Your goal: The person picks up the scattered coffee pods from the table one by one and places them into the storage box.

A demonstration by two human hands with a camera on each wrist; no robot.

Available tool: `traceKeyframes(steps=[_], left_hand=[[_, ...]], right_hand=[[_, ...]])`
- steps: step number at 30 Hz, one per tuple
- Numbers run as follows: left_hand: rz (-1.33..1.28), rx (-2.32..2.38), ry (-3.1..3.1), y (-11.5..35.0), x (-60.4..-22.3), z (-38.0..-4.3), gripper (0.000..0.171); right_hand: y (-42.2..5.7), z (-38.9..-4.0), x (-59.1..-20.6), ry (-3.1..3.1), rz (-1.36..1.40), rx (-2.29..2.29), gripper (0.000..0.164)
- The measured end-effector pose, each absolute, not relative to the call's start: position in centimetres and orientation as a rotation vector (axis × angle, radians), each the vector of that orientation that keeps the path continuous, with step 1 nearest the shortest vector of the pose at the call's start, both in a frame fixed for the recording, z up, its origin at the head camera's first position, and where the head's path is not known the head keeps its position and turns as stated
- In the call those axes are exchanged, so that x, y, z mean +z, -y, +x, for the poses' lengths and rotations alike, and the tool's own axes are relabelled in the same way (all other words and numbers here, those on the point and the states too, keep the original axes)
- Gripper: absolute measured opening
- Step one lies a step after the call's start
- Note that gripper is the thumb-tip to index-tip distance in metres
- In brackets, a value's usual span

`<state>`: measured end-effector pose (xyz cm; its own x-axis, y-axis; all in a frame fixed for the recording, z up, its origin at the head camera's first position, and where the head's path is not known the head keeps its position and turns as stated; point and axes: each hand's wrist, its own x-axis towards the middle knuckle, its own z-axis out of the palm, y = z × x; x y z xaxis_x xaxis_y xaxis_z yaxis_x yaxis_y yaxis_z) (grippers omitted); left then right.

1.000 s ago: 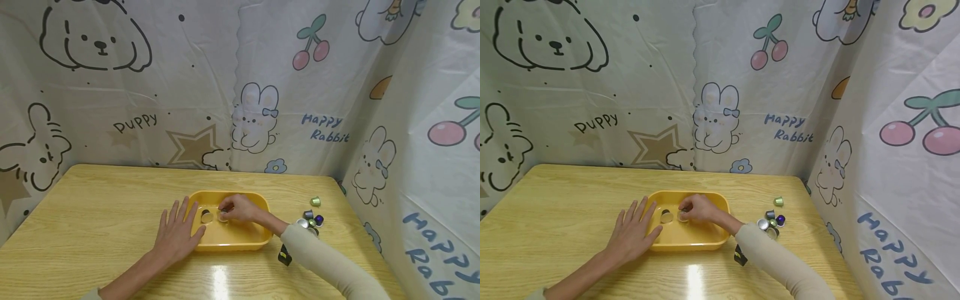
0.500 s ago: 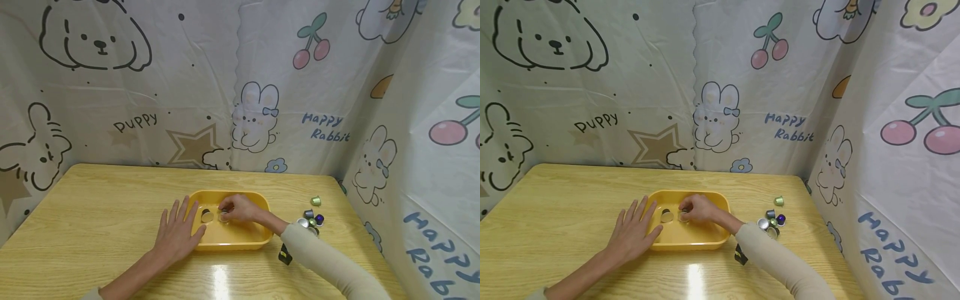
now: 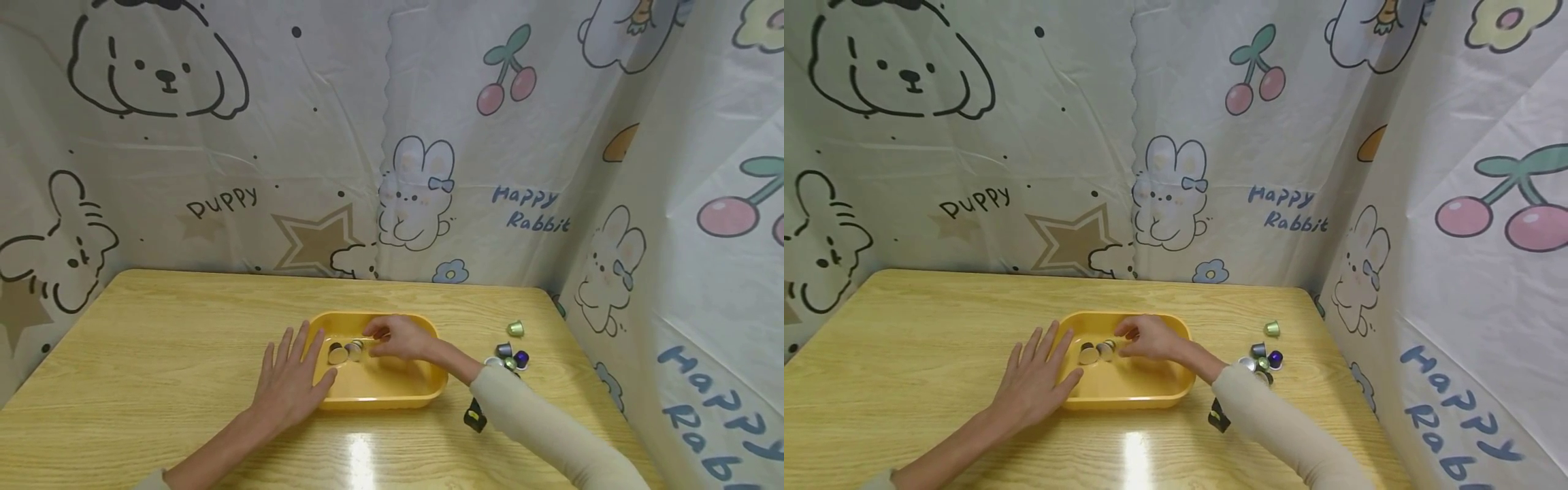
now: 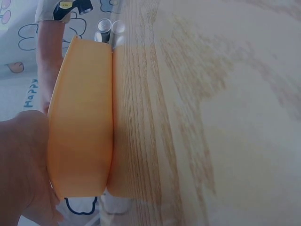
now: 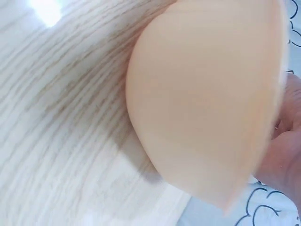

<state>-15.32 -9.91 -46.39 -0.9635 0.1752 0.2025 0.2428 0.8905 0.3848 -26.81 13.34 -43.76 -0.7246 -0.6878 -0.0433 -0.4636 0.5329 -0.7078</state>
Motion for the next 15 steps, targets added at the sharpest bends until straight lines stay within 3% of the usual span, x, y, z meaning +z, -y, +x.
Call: traceKeyframes(steps=[15], left_hand=[[-0.334, -0.653, 2.863, 9.9, -46.6, -15.3, 0.07]], right_hand=[[-18.7, -25.2, -40.6, -2.503, -0.899, -1.095, 0.029]])
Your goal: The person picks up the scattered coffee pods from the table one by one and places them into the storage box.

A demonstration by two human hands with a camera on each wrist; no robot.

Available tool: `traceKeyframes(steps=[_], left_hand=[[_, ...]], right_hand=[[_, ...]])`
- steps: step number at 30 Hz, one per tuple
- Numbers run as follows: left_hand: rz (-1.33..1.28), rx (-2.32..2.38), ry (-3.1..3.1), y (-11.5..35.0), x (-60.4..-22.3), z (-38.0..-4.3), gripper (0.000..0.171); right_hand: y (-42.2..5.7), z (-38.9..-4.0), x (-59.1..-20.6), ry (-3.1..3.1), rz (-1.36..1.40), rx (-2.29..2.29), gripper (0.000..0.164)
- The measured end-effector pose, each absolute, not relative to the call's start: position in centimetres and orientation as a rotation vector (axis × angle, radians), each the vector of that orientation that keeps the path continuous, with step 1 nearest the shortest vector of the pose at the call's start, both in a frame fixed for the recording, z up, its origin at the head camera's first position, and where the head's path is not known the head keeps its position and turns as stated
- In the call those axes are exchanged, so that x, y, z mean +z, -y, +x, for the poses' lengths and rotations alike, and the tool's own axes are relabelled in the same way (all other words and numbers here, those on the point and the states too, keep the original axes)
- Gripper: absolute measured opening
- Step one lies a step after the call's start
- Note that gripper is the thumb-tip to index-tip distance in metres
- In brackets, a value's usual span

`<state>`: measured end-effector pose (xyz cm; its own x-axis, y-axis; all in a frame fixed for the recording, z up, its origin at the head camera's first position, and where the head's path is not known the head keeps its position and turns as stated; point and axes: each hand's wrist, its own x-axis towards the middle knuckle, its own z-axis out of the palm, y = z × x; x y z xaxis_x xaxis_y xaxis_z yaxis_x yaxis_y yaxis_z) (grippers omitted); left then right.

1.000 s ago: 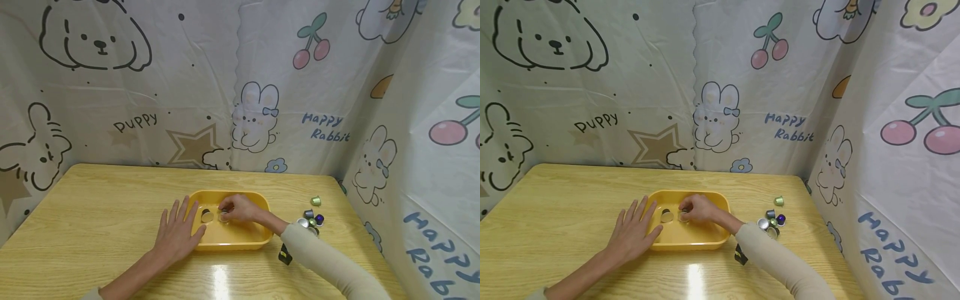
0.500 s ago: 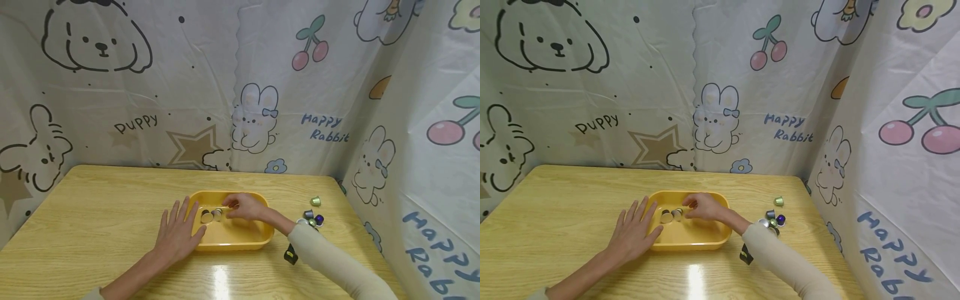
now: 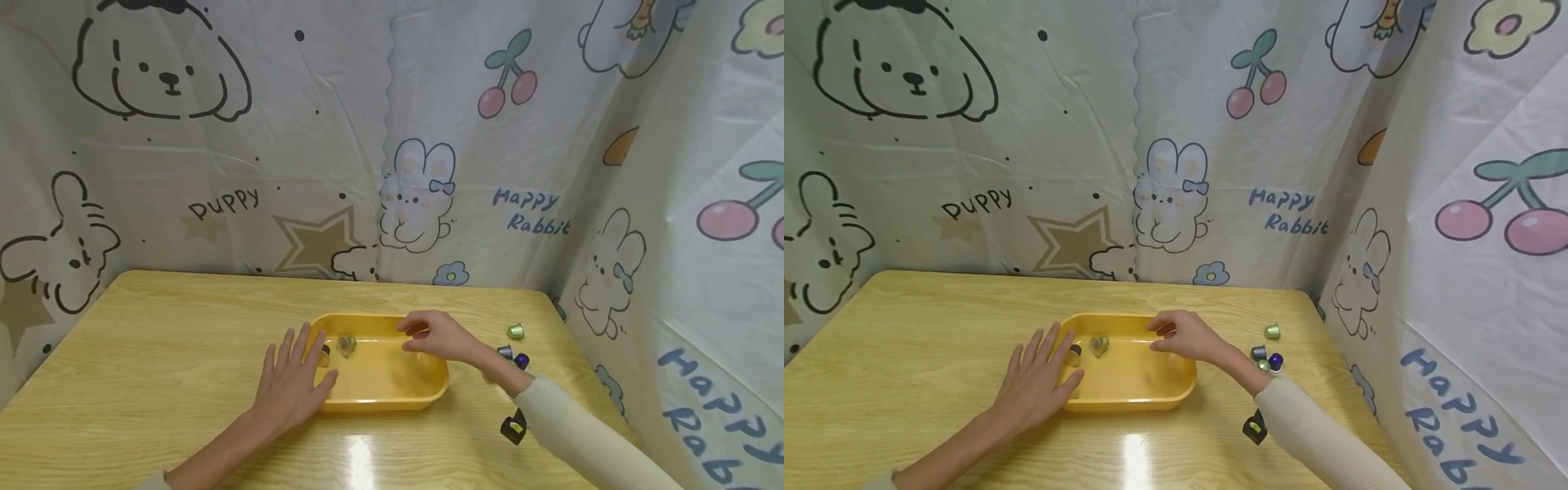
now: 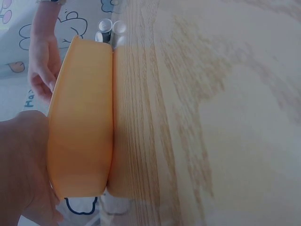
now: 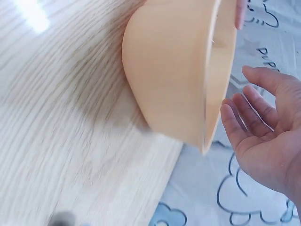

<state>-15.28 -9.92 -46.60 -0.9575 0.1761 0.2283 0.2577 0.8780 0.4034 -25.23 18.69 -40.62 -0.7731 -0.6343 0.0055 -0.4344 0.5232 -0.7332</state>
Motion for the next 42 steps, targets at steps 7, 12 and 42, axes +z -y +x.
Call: traceKeyframes(steps=[7, 12, 42], left_hand=[[-0.343, -0.659, 2.858, 10.1, -46.6, -15.2, 0.069], [-0.342, -0.649, 2.856, 10.1, -46.5, -15.2, 0.069], [-0.33, -0.676, 2.866, 10.0, -46.8, -15.3, 0.07]], right_hand=[[-22.7, -23.9, -39.8, -2.595, -0.798, -1.14, 0.028], [-26.2, -22.9, -39.3, -2.673, -0.694, -1.165, 0.028], [-38.3, -18.8, -44.9, -2.747, -0.137, -1.394, 0.036]])
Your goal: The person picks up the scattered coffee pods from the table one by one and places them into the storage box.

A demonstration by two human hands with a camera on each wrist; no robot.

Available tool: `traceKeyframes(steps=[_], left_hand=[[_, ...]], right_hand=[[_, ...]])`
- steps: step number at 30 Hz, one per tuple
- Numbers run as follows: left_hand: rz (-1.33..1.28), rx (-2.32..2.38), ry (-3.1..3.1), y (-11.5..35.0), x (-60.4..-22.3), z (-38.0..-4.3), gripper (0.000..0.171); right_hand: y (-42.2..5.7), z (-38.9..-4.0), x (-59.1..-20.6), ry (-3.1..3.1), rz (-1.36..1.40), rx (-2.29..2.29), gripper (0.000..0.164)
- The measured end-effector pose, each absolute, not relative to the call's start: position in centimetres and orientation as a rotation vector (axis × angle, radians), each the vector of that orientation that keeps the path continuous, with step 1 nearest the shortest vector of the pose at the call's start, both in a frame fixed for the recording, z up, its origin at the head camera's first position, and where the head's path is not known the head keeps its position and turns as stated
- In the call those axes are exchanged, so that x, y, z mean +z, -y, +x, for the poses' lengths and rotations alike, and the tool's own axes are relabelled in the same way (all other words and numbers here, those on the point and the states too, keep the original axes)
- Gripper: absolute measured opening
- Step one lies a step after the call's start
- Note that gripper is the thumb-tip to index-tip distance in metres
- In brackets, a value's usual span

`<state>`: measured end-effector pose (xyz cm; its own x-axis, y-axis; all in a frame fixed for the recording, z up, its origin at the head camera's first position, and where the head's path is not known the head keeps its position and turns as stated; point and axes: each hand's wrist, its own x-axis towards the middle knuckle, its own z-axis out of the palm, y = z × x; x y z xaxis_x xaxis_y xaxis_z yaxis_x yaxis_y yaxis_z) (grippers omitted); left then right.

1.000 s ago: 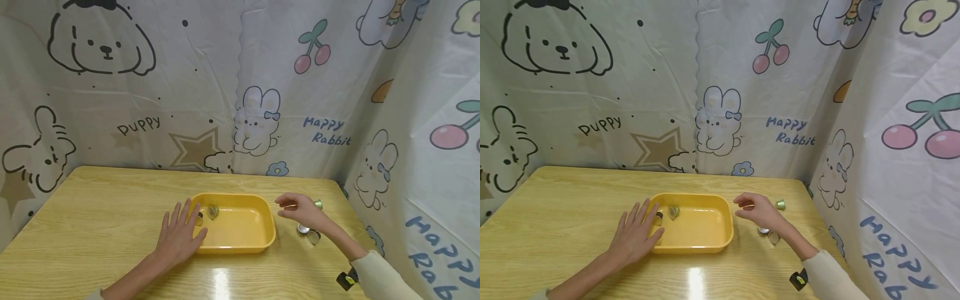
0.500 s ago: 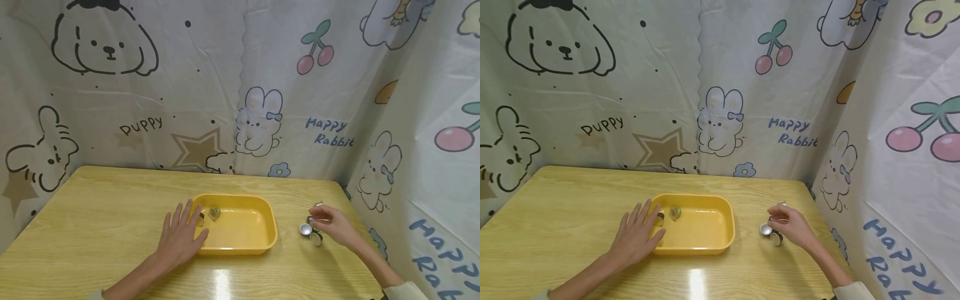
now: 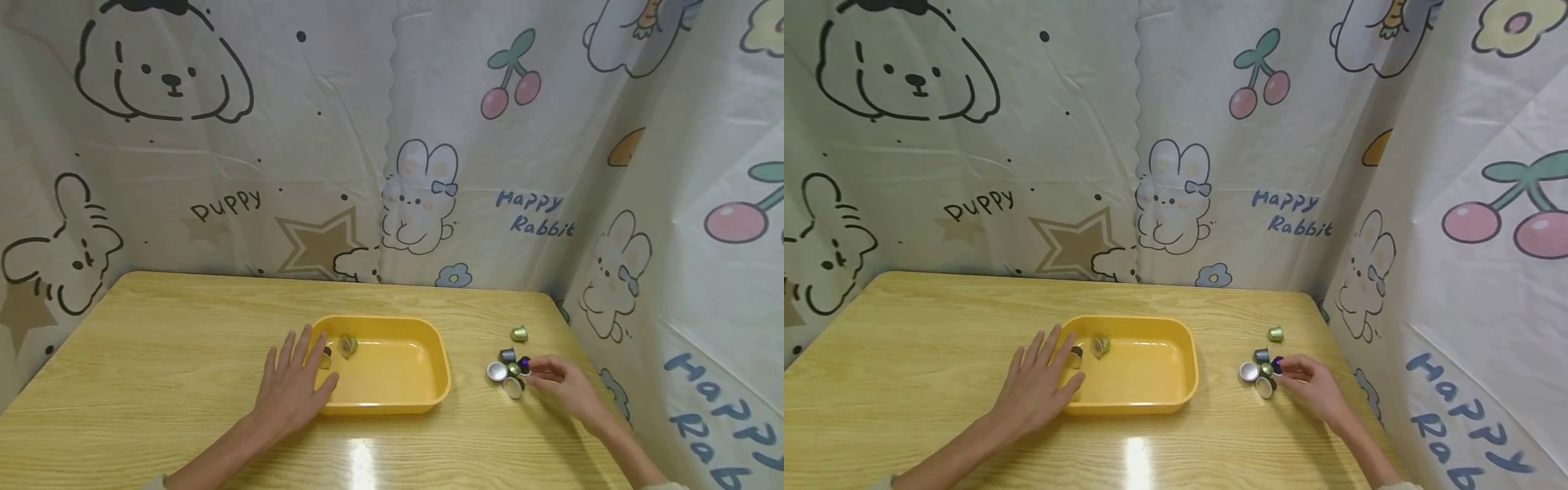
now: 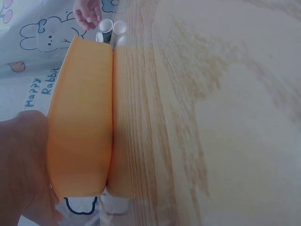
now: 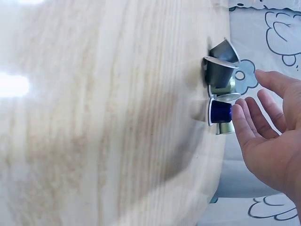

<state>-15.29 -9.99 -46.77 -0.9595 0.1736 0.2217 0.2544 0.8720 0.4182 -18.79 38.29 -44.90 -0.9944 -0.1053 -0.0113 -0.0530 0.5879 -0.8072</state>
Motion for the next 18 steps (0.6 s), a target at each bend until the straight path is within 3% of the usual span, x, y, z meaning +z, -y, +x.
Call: traceKeyframes(steps=[18], left_hand=[[-0.335, -0.658, 2.866, 9.9, -46.6, -15.2, 0.07]], right_hand=[[-39.5, -18.0, -46.9, -2.724, 0.009, -1.46, 0.037]])
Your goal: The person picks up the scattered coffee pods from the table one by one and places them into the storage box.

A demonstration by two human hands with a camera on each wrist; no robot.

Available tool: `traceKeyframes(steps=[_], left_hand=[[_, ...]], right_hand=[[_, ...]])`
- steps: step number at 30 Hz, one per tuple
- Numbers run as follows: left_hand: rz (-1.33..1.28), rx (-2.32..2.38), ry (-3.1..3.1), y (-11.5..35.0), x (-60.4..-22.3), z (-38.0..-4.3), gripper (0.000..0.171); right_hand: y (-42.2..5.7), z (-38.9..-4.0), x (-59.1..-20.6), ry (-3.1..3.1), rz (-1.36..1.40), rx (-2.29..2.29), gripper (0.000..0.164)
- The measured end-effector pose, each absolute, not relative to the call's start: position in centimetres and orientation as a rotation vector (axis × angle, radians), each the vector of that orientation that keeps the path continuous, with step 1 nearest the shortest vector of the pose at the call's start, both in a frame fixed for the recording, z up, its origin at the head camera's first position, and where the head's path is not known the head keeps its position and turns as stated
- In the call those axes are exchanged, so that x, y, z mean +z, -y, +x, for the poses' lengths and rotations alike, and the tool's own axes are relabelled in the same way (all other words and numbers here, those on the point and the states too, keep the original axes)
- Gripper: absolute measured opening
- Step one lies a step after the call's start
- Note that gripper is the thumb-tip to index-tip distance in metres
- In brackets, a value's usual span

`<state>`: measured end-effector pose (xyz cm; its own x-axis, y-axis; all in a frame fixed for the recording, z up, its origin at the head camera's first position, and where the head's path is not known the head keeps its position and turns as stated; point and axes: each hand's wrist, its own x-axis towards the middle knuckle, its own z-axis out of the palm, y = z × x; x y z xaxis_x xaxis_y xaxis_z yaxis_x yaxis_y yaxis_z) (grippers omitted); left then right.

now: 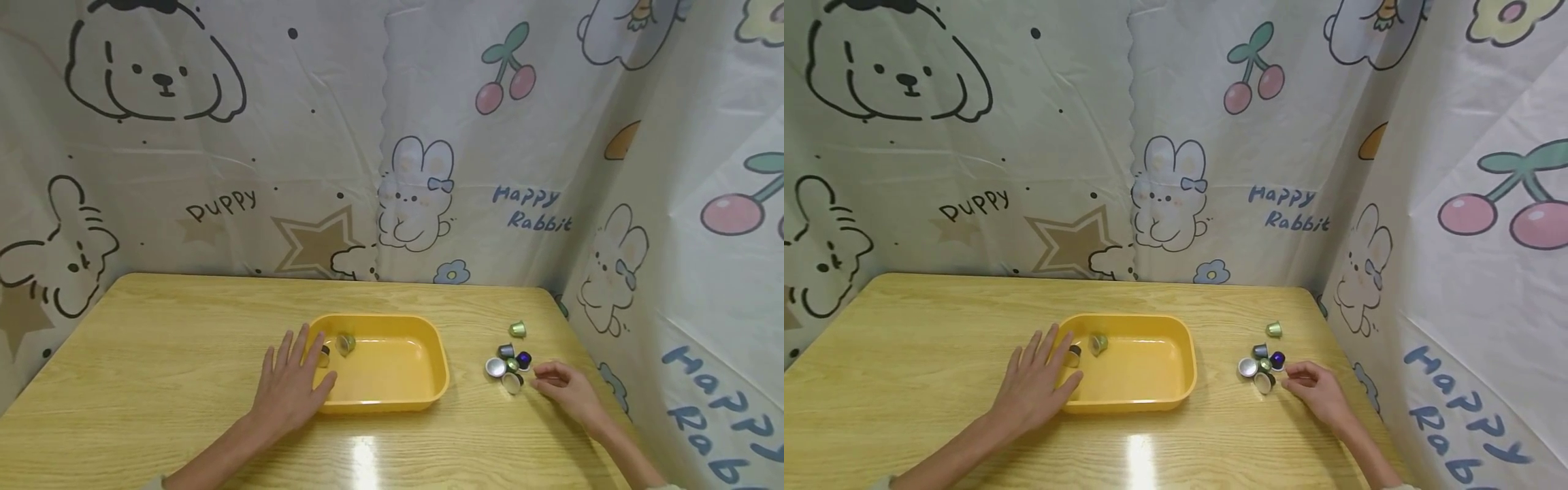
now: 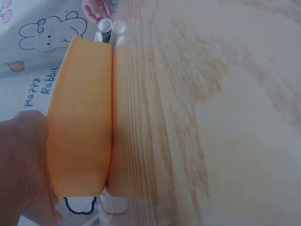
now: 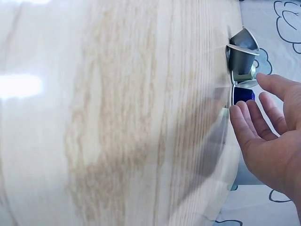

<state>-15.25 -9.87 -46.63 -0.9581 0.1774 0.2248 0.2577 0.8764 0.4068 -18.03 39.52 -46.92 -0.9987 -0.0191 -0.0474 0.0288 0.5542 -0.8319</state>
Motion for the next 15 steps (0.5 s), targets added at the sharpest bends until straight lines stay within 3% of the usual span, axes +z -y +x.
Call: traceKeyframes(steps=[15], left_hand=[[-0.334, -0.658, 2.866, 9.8, -46.6, -15.2, 0.069]], right_hand=[[-39.9, -18.8, -48.4, -2.742, 0.129, -1.469, 0.051]])
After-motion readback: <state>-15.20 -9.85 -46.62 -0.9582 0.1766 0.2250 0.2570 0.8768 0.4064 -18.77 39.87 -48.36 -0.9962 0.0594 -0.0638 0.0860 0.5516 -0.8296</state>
